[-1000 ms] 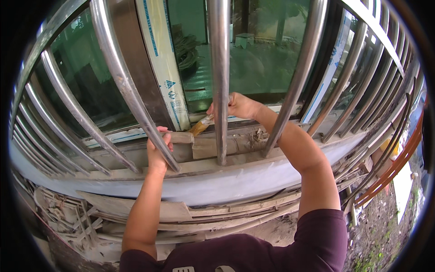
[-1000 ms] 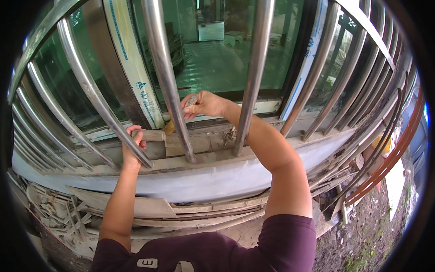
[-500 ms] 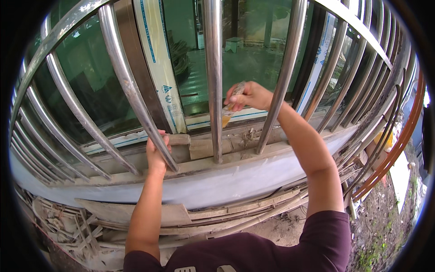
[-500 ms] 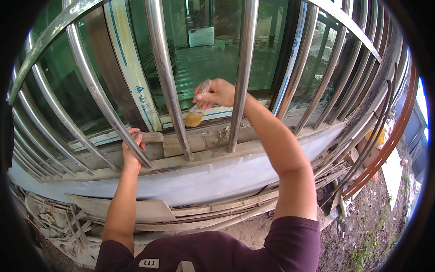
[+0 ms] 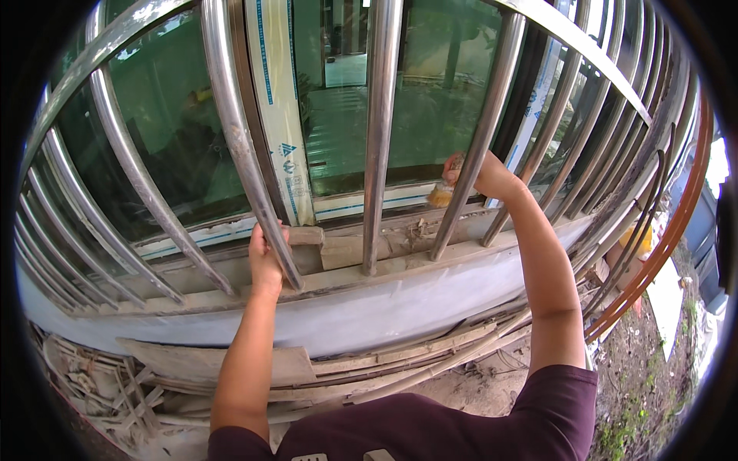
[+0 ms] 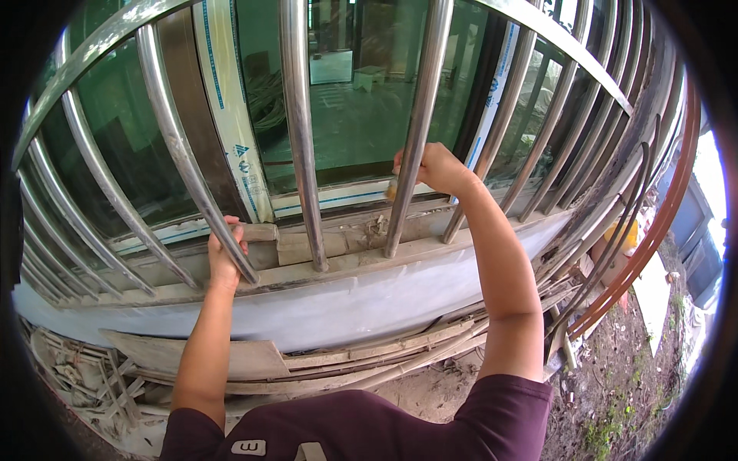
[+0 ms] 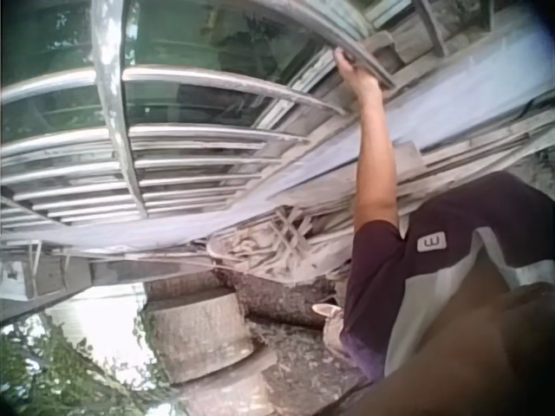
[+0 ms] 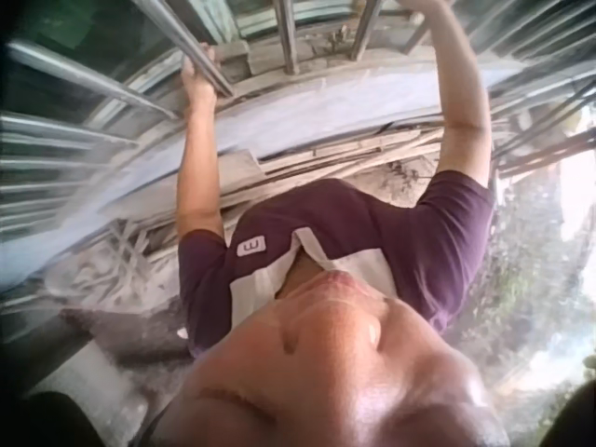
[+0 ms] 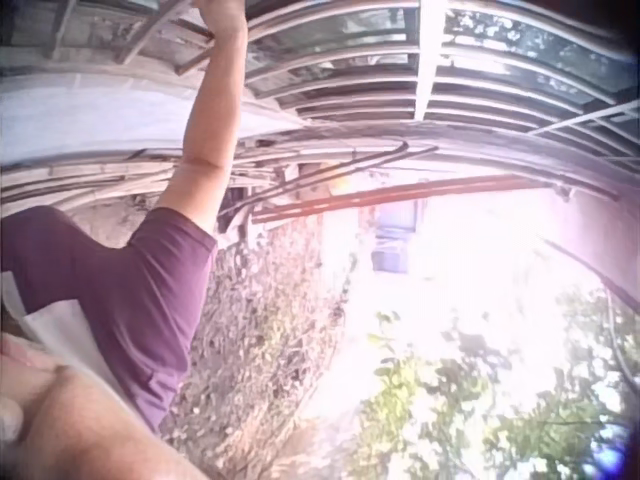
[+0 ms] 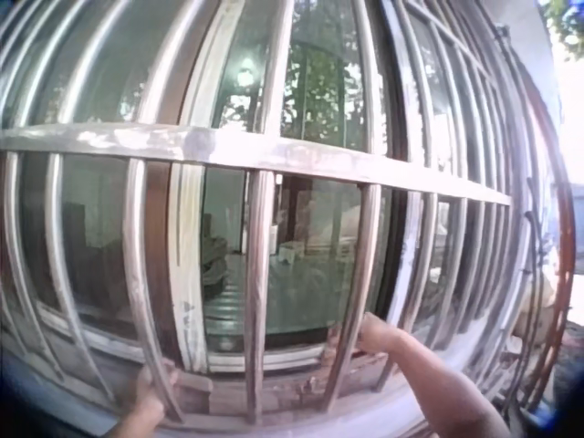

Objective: The person cleans the exterior window frame by hand using a brush and a trowel to remove dirt and debris from the sill and bars.

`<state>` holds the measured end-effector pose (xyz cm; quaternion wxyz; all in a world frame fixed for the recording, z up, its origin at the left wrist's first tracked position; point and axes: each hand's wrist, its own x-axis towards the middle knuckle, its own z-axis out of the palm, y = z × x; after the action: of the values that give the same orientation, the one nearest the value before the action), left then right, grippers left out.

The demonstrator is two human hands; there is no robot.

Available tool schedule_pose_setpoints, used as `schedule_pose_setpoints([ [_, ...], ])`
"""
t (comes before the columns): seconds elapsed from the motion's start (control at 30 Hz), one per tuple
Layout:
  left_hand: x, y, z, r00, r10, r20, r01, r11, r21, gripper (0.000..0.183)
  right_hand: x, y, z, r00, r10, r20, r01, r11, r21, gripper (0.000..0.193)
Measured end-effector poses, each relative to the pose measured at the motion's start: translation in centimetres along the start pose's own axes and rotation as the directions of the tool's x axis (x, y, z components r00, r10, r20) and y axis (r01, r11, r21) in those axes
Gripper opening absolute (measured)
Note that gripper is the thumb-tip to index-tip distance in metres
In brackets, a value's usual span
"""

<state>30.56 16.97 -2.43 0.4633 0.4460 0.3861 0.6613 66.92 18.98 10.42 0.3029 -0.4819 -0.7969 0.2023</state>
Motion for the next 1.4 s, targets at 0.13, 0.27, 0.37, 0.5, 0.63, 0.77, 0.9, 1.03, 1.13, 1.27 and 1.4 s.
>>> schedule_pose_setpoints([
  [0.13, -0.1, 0.2, 0.1, 1.000, 0.007, 0.015, -0.007, 1.000, 0.006, 0.018, 0.6, 1.7, 0.5, 0.987, 0.159, -0.035, -0.162, 0.943, -0.292, 0.026],
  [0.27, 0.0, 0.0, 0.3, 0.999, 0.046, -0.002, -0.046, 0.999, 0.030, 0.017, 1.2, 3.7, 2.0, 0.983, 0.170, -0.072, -0.181, 0.827, -0.533, 0.034],
  [0.37, -0.1, -0.1, 0.0, 1.000, 0.020, 0.007, -0.020, 0.999, 0.032, 0.017, -0.1, 2.4, 2.5, 0.996, 0.076, 0.051, -0.058, 0.958, -0.280, 0.031],
  [0.5, 0.0, -0.3, -0.5, 0.998, 0.045, 0.040, -0.045, 0.999, 0.010, 0.017, -1.3, -2.0, -0.2, 1.000, 0.022, 0.011, -0.020, 0.984, -0.178, 0.012],
  [0.63, -0.1, -0.3, -0.1, 0.999, 0.020, 0.036, -0.019, 1.000, -0.015, 0.019, -0.2, 1.8, 1.6, 0.986, 0.141, -0.085, -0.141, 0.990, 0.012, 0.017],
  [0.77, -0.1, -0.2, -0.1, 0.999, 0.016, 0.042, -0.016, 1.000, -0.011, 0.019, 0.8, 2.1, 3.9, 0.967, 0.240, -0.085, -0.243, 0.969, -0.030, 0.022],
  [0.9, 0.2, -0.9, -0.6, 0.997, 0.073, 0.037, -0.073, 0.997, -0.021, 0.019, 0.6, -0.5, 4.1, 0.997, 0.072, 0.033, -0.079, 0.924, 0.375, 0.022],
  [1.03, 0.1, -0.7, -0.5, 0.997, 0.065, 0.042, -0.064, 0.998, -0.029, 0.019, 2.1, -0.8, 3.0, 0.998, 0.040, 0.050, -0.052, 0.966, 0.255, 0.024],
  [1.13, -0.2, -0.4, -0.2, 0.997, 0.078, 0.015, -0.077, 0.996, -0.038, 0.018, 3.3, -0.4, 5.7, 0.984, 0.029, 0.173, -0.070, 0.969, 0.235, 0.024],
  [1.27, -0.3, -0.5, -0.4, 0.992, 0.123, -0.016, -0.123, 0.992, -0.029, 0.017, 5.0, -2.4, 5.7, 0.972, -0.141, 0.186, 0.025, 0.856, 0.517, 0.025],
  [1.4, -0.3, -0.1, -0.3, 0.989, 0.148, -0.025, -0.149, 0.988, -0.028, 0.019, 7.5, -1.3, 7.3, 0.917, -0.212, 0.339, -0.010, 0.834, 0.551, 0.020],
])
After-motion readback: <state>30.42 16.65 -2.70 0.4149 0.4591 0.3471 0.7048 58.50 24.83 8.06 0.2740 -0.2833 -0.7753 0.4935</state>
